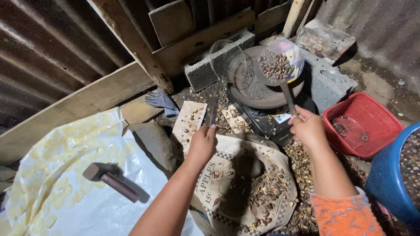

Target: Processing seeds by peeling them with a stone, flattening them into discs with a mallet, and handling them on a stove.

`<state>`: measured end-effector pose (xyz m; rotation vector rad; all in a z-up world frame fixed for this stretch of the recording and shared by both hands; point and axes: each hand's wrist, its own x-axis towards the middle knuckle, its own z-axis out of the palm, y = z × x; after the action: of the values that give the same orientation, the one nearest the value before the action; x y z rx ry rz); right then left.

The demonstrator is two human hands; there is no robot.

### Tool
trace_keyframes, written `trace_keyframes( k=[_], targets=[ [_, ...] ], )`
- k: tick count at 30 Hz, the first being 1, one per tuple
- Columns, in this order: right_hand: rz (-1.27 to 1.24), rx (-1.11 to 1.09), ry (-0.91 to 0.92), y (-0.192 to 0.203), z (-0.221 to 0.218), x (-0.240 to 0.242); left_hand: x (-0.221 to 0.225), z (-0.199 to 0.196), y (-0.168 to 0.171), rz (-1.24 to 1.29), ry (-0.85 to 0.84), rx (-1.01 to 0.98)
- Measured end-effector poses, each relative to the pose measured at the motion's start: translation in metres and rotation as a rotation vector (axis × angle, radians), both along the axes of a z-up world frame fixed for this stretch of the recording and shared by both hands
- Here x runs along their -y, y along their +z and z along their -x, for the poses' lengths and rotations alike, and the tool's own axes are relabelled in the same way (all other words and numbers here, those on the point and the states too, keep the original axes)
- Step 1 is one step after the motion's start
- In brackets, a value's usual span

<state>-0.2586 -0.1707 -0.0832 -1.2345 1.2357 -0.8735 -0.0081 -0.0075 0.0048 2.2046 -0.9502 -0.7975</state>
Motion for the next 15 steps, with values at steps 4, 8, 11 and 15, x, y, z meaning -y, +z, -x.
trace_keyframes(
  k=[4,8,11,15],
  targets=[
    [0.106,-0.152,-0.004,-0.009,0.008,0.021,0.02,0.009,-0.04,0.114,0.117,-0.289],
    [0.213,-0.717,0.135,-0.012,-0.009,0.033,0.022,0.028,-0.012,0.095,0.099,-0.679],
    [0.333,-0.811,0.167,0.009,-0.021,0.019,0.02,0.033,-0.001,0.103,0.099,-0.729],
    [0.433,-0.932,0.109,0.03,-0.01,0.013,0.013,0.026,0.003,0.099,0.091,-0.714]
  ],
)
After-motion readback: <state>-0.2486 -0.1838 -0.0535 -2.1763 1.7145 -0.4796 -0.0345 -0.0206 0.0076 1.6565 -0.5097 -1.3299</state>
